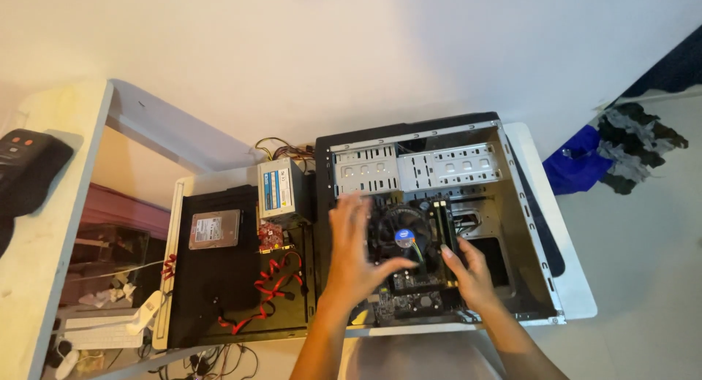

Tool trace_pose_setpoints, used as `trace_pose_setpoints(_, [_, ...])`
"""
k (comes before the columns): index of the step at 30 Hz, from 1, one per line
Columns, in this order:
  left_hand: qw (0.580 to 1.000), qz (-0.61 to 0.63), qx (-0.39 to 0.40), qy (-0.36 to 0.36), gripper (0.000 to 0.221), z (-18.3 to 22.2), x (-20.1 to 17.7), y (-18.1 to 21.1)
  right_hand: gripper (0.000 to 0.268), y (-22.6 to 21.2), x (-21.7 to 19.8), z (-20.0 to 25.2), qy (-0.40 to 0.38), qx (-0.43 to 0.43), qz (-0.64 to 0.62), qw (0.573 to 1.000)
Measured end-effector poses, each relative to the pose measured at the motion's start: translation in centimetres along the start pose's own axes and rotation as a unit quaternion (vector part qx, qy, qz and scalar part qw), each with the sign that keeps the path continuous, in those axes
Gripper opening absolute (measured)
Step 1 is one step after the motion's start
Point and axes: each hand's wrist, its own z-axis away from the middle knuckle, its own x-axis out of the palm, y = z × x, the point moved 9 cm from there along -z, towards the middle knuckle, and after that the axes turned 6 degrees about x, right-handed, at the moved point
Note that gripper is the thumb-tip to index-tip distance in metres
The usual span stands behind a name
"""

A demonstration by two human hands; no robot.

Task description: Inspecting and rotating a motherboard with RAM and a CPU cooler attached, likely as part of a computer assembly or repair process.

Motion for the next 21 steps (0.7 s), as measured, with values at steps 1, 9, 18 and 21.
trace_pose_setpoints(1, [1.000,0.000,0.001,0.003,0.128,0.3,-0.1,0.1,0.076,-0.2,-0.2,0.0,-0.001,-0.003,0.001,1.000])
trace_pose_setpoints(9, [0.848,0.341,-0.404,0.037,0.105,9.8,6.6,-9.7,0.054,-1.3,-1.1,2.7,-0.040,-0.021,-0.034,0.998])
trace_pose_setpoints(18, [0.855,0.429,-0.255,0.144,0.027,7.7,3.4,-5.1,0.064,-7.4,-0.6,6.2,-0.180,-0.122,0.014,0.976])
trace_pose_setpoints(21, [0.865,0.403,-0.252,0.163,0.028,8.6,3.8,-5.7,0.069,-8.1,-1.1,5.3,-0.205,-0.197,0.097,0.954])
